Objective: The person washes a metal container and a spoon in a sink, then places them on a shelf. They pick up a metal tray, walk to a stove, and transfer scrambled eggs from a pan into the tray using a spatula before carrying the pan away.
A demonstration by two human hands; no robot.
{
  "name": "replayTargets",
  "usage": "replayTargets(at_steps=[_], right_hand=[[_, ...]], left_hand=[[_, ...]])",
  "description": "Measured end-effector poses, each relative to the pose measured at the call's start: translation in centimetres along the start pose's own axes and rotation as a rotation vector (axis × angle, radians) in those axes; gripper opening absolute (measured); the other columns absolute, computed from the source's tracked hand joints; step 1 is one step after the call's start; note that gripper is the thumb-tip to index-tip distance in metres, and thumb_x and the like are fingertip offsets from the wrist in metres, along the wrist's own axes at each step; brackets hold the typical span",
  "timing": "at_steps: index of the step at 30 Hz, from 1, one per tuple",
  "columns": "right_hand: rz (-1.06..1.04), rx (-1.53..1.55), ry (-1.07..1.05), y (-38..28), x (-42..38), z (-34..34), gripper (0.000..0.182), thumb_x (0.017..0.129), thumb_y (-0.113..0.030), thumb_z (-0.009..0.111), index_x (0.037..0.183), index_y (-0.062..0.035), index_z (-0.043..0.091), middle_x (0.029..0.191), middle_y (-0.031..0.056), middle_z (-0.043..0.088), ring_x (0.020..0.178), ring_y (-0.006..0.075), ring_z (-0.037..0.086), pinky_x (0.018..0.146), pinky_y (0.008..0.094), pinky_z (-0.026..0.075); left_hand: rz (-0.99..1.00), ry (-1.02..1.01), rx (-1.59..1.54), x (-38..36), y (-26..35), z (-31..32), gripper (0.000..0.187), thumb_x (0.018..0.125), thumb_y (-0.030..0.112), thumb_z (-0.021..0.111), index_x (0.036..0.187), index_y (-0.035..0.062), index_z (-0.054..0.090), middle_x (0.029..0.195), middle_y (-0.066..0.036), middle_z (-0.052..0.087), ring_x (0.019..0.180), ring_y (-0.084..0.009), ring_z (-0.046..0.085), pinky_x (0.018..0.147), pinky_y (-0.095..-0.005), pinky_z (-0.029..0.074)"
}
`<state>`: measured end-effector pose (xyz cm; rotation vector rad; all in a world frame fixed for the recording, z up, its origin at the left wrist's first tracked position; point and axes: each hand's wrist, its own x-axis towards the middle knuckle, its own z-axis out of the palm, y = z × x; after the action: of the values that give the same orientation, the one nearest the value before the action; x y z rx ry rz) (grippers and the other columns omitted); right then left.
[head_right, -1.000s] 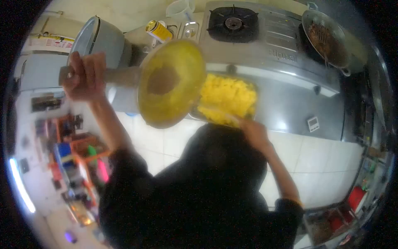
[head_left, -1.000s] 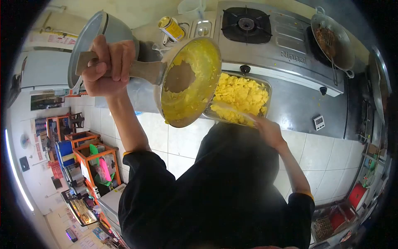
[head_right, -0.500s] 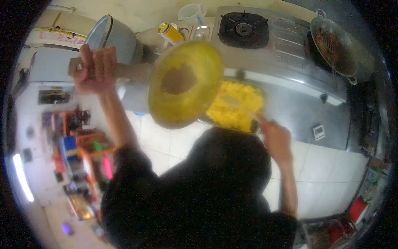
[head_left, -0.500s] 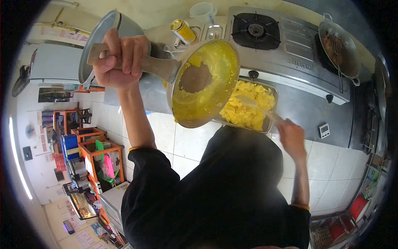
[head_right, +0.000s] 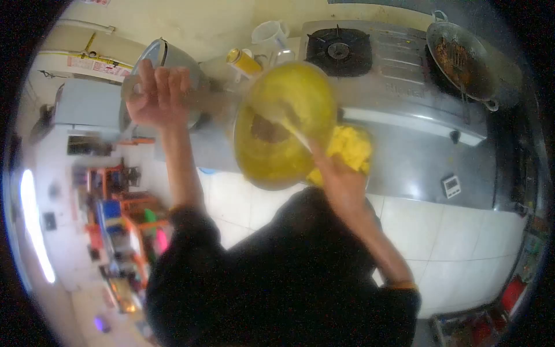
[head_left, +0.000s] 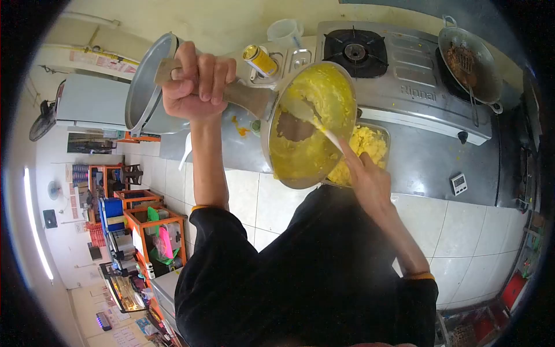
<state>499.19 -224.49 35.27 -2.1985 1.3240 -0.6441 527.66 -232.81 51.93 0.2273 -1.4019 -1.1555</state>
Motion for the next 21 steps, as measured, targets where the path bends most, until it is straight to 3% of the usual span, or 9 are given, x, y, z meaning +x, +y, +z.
replayTargets(at_steps=[2, 5, 9, 11, 15, 18, 21], right_hand=[[-0.096, -0.261, -0.068, 0.8, 0.5, -0.5, 0.059, 0.078, -0.004, 0.054, 0.132, -0.0265, 0.043, 0.072, 0.0091, 0.052, 0.059, 0.0231, 0.058, 0.049, 0.0354, 0.047], [-0.19, -0.431, -0.104, 3.0, 0.6, -0.5, 0.064, 0.073, -0.003, 0.056, 0.131, -0.0262, 0.044, 0.074, 0.0084, 0.051, 0.057, 0.0229, 0.057, 0.047, 0.0344, 0.047], [-0.319, -0.304, -0.004, 6.3, -1.0, 1.1, 0.058, 0.076, -0.004, 0.053, 0.129, -0.0265, 0.046, 0.073, 0.0074, 0.051, 0.055, 0.0227, 0.057, 0.047, 0.0335, 0.047], [-0.166, -0.233, -0.03, 6.1, -1.6, -0.2, 0.055, 0.077, -0.004, 0.053, 0.127, -0.0264, 0.048, 0.075, 0.0067, 0.052, 0.059, 0.0234, 0.058, 0.049, 0.0335, 0.048], [-0.062, -0.315, -0.027, 5.0, -0.1, -0.3, 0.056, 0.077, -0.004, 0.053, 0.127, -0.0258, 0.048, 0.076, 0.0064, 0.053, 0.06, 0.0235, 0.059, 0.05, 0.0339, 0.048], [-0.186, -0.33, -0.063, 3.9, -0.1, 1.9, 0.055, 0.076, -0.004, 0.053, 0.128, -0.024, 0.047, 0.075, 0.007, 0.053, 0.06, 0.0235, 0.059, 0.05, 0.0348, 0.048], [-0.233, -0.318, 0.035, 3.8, -1.1, 3.1, 0.053, 0.078, -0.005, 0.049, 0.127, -0.0235, 0.047, 0.075, 0.0078, 0.053, 0.06, 0.0238, 0.059, 0.05, 0.0354, 0.048]], left_hand=[[-0.022, 0.007, 0.065, 0.6, -0.1, 0.5, 0.012, 0.068, 0.017, 0.046, 0.065, 0.0143, 0.035, 0.042, 0.001, 0.04, 0.031, -0.0114, 0.035, 0.045, -0.0268, 0.025], [-0.018, 0.027, 0.121, 1.0, -0.2, 0.4, 0.012, 0.068, 0.017, 0.046, 0.064, 0.0141, 0.034, 0.042, 0.001, 0.04, 0.031, -0.0109, 0.035, 0.043, -0.0268, 0.025], [-0.018, 0.007, 0.166, 1.4, 1.0, 0.6, 0.013, 0.068, 0.016, 0.046, 0.063, 0.0142, 0.034, 0.042, 0.001, 0.04, 0.031, -0.0102, 0.036, 0.044, -0.0255, 0.027], [-0.022, -0.033, 0.178, 1.2, 1.8, 0.8, 0.014, 0.068, 0.017, 0.047, 0.063, 0.0142, 0.034, 0.042, 0.001, 0.04, 0.031, -0.0098, 0.036, 0.045, -0.0246, 0.028], [-0.018, -0.021, 0.181, 1.1, 0.9, 1.9, 0.015, 0.069, 0.016, 0.048, 0.064, 0.0139, 0.034, 0.041, 0.001, 0.04, 0.031, -0.0098, 0.036, 0.045, -0.0243, 0.028], [-0.026, -0.125, 0.172, 1.5, 0.3, 3.0, 0.014, 0.069, 0.015, 0.049, 0.065, 0.0127, 0.036, 0.042, 0.001, 0.042, 0.032, -0.0092, 0.036, 0.043, -0.025, 0.028], [-0.021, -0.228, 0.225, 2.2, 0.6, 4.1, 0.013, 0.07, 0.014, 0.05, 0.065, 0.0118, 0.038, 0.043, 0.002, 0.043, 0.032, -0.0086, 0.036, 0.043, -0.0255, 0.028]])
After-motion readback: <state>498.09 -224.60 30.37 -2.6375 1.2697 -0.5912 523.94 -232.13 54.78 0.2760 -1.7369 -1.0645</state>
